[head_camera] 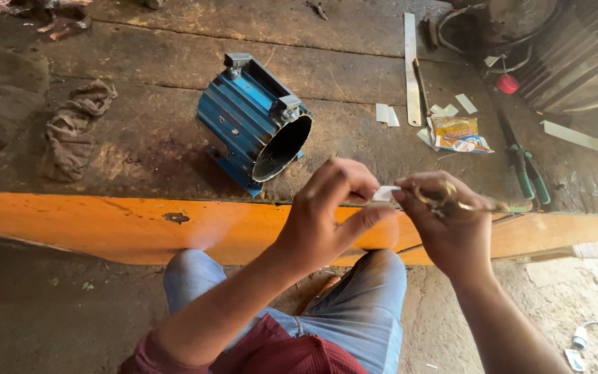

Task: The person is repairing a blue electric motor by cutting small white paper strips with scissors and inserting them into the motor's slots. They repeatedly pick up the motor, insert the paper, and use pliers to adjust the components.

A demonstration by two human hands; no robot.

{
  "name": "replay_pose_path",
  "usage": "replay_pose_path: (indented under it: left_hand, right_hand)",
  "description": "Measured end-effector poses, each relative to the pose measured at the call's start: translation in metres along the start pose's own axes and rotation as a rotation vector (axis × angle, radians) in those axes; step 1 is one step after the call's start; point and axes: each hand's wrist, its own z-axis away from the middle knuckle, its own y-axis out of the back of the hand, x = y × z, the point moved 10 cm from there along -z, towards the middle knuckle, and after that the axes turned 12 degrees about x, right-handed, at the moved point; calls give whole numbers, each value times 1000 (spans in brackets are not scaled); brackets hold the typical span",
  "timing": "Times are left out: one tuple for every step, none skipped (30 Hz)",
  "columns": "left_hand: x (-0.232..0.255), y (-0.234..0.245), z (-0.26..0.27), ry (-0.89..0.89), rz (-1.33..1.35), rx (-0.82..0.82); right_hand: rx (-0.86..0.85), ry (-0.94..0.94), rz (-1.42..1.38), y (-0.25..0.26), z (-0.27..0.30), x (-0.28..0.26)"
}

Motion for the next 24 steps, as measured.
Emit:
replay_pose_path:
  left_hand:
    - [-8,-2,-1,103,57,-19]
    - [-15,-5,-1,206,117,-41]
    - [-23,-8,0,309,176,-63]
    - [-27,-11,0,351,207,-104]
    - [-31,-15,0,393,237,-145]
    - [-36,-19,1,435,269,-189]
    - [-34,-20,-5,340,182,-208]
    - [-34,-23,-10,244,96,-225]
    - [-34,-27,-16,148,10,-241]
    - [-29,-26,-25,-66,-228,-189]
    - [-24,-29,-33,-282,-464,-135]
    - [-19,-35,-34,-496,-699,-78]
    - [-35,-55,-36,-518,-862,-200]
    - [-50,-75,-39,-544,-1028,-322]
    - [-66,-86,-37,-568,-1191,-446]
    - [-72,-89,-31,-558,-1192,-489]
    - [-75,-93,-22,-548,-1194,-532]
    - [-77,-96,-8,-539,-1186,-585]
    - [-76,-92,-1,-492,-1133,-561]
    - [-73,-86,8,-443,-1076,-535]
    - [-71,-79,14,-394,-1019,-508]
    - [-65,-71,16,-390,-994,-443]
    - [-59,-62,16,-386,-968,-379]
    - [-54,-54,15,-376,-946,-315]
  right_hand:
    - [6,20,-46,1,3,-5]
    - [14,38,-91,2,5,-11]
    - [14,55,-76,3,6,-14]
    - [17,72,-60,4,7,-17]
    - [20,89,-44,5,7,-20]
    - [29,72,-29,6,6,-18]
    - [37,54,-14,7,4,-16]
    - [44,37,3,8,1,-13]
    - [51,15,15,8,-2,-9]
    - [56,-7,27,8,-8,-5]
    - [61,-29,39,7,-15,0]
    - [44,9,168,5,-21,1]
    - [25,48,297,3,-28,1]
    - [9,92,422,-1,-35,0]
    - [-11,174,485,-7,-40,-5]
    - [-31,250,547,-13,-43,-8]
    - [-52,327,609,-20,-46,-11]
    - [-100,338,595,-27,-47,-9]
    - [-148,350,579,-34,-48,-5]
    - [-196,362,568,-40,-47,-2]
    - [-223,302,669,-43,-46,10]
    - [-249,251,766,-48,-47,20]
    - [-275,198,862,-50,-47,30]
    - [-275,208,878,-53,-45,30]
